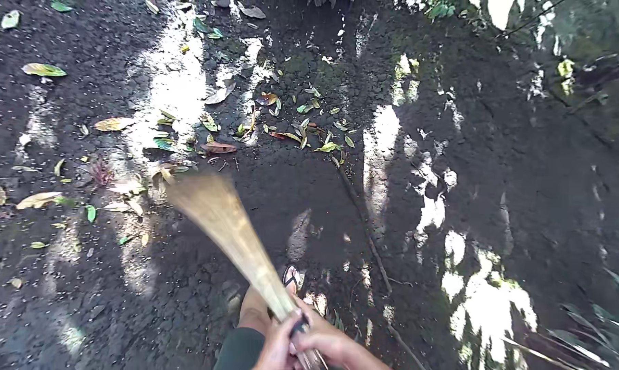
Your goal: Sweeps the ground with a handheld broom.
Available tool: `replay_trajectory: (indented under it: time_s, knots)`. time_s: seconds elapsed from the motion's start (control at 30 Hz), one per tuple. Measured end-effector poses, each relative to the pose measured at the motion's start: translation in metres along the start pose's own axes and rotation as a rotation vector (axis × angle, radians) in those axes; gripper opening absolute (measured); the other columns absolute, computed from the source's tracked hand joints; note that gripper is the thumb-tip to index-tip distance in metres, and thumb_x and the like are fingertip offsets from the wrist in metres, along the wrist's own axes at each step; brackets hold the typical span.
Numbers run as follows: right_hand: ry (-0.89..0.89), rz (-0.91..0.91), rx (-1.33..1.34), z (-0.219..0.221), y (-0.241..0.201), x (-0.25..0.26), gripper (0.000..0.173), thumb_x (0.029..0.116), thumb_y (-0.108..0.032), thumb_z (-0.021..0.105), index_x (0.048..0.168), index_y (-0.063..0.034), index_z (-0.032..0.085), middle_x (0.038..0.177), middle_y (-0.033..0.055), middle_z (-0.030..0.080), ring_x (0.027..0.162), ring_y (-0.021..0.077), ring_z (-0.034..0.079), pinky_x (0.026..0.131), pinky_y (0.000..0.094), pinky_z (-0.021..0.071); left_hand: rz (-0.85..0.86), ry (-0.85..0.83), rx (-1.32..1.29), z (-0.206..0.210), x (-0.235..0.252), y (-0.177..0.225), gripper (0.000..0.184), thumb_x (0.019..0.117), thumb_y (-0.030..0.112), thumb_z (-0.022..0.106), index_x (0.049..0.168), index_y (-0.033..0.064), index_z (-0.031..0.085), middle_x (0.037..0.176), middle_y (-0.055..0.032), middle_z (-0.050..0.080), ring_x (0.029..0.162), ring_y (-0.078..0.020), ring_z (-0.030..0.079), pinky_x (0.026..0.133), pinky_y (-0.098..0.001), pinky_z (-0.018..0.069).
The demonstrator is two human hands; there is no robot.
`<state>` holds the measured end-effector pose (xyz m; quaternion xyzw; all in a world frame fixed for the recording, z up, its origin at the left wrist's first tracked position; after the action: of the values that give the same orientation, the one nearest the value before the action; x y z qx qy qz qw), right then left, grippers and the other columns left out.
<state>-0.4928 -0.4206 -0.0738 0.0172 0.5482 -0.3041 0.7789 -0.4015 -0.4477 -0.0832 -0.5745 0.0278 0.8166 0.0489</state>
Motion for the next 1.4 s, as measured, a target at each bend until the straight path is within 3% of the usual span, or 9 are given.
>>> replay_trajectory:
  time_s: [0.2,0.37,0.53,0.67,0.77,0.9,1.03,1.17,1.4]
  knots:
    - [0.472,0.028,0.124,-0.002,0.027,-0.008,0.109,0.0681,0.001,0.075,0.158,-0.0071,0.015,0.126,0.0201,0.060,0.105,0.0249,0.067,0.087,0.0442,0.0588,-0.240,0.012,-0.075,0.011,0.016,-0.009,0.017,0.0981,0.017,0.060,0.109,0.0039,0.064,0.088,-0.0114,0.069,0.078,-0.0205,0.068,0.071,-0.0399,0.0585]
    - [-0.142,0.213,-0.285,0.076,0.008,0.131,0.105,0.0801,-0.004,0.077,0.163,-0.0101,0.014,0.148,0.0268,0.048,0.132,0.0367,0.054,0.109,0.0549,0.0454,0.151,0.398,-0.479,-0.101,0.023,0.046,0.024,0.1019,0.026,0.051,0.112,0.0064,0.059,0.087,-0.0104,0.068,0.076,-0.0212,0.068,0.067,-0.0433,0.0582]
    - [-0.414,0.010,-0.370,0.077,-0.050,0.160,0.112,0.0683,0.005,0.077,0.164,-0.0161,0.021,0.151,0.0251,0.046,0.130,0.0392,0.054,0.104,0.0597,0.0483,0.480,0.446,-0.423,-0.086,0.023,0.095,0.024,0.1052,0.031,0.047,0.110,0.0099,0.058,0.079,-0.0051,0.065,0.066,-0.0145,0.065,0.058,-0.0349,0.0573]
    - [-0.198,-0.220,-0.313,-0.019,-0.104,0.057,0.117,0.0667,0.002,0.078,0.165,-0.0127,0.016,0.152,0.0229,0.045,0.129,0.0322,0.056,0.105,0.0517,0.0505,0.404,0.179,-0.032,0.009,0.020,0.087,0.047,0.1036,0.027,0.054,0.145,0.0075,0.041,0.104,-0.0126,0.066,0.085,-0.0213,0.068,0.072,-0.0395,0.0592]
    - [0.272,-0.275,-0.246,-0.136,-0.091,-0.036,0.120,0.0658,-0.015,0.083,0.164,-0.0167,0.014,0.130,0.0185,0.061,0.098,0.0259,0.069,0.081,0.0466,0.0610,0.315,-0.014,0.184,0.069,0.036,0.078,0.059,0.0989,0.022,0.062,0.152,0.0059,0.040,0.140,-0.0178,0.058,0.124,-0.0311,0.061,0.100,-0.0496,0.0528]
    - [0.845,-0.175,0.052,-0.278,-0.049,-0.128,0.124,0.0692,-0.005,0.076,0.165,-0.0228,-0.001,0.119,0.0226,0.061,0.077,0.0299,0.069,0.064,0.0482,0.0603,0.183,-0.022,0.200,0.129,0.070,0.070,0.042,0.1040,0.014,0.054,0.145,0.0046,0.048,0.130,-0.0175,0.064,0.112,-0.0275,0.067,0.094,-0.0432,0.0553]
    - [1.008,-0.165,0.619,-0.386,-0.069,-0.141,0.029,0.1004,-0.011,0.053,0.129,-0.0104,0.045,0.084,0.0098,0.063,0.066,0.0184,0.065,0.059,0.0343,0.0583,0.125,0.017,0.220,0.180,0.094,0.058,0.038,0.1054,0.012,0.051,0.142,0.0032,0.049,0.125,-0.0169,0.066,0.105,-0.0254,0.068,0.088,-0.0407,0.0561]
    - [0.724,-0.081,0.873,-0.387,-0.138,-0.076,0.020,0.1028,-0.024,0.046,0.104,-0.0062,0.055,0.079,0.0071,0.066,0.061,0.0132,0.065,0.054,0.0259,0.0558,0.125,0.040,0.284,0.208,0.107,0.057,0.036,0.1053,0.013,0.052,0.140,0.0042,0.053,0.123,-0.0154,0.068,0.106,-0.0256,0.068,0.088,-0.0412,0.0562]
    - [0.047,0.018,0.530,-0.334,-0.180,-0.060,0.058,0.0897,-0.016,0.056,0.144,-0.0161,0.038,0.096,0.0099,0.066,0.069,0.0167,0.066,0.056,0.0290,0.0552,0.195,0.164,0.315,0.228,0.128,0.069,0.037,0.1047,0.013,0.053,0.140,0.0027,0.053,0.122,-0.0182,0.067,0.101,-0.0263,0.069,0.086,-0.0410,0.0574]
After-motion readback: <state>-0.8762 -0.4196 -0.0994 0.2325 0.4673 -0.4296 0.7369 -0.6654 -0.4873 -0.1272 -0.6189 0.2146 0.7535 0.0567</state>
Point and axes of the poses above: each hand's wrist, its own x-axis towards the middle knuckle, its own z-axis out of the palm, y = z × x, the point moved 6 cm from there along x, towards the middle knuckle
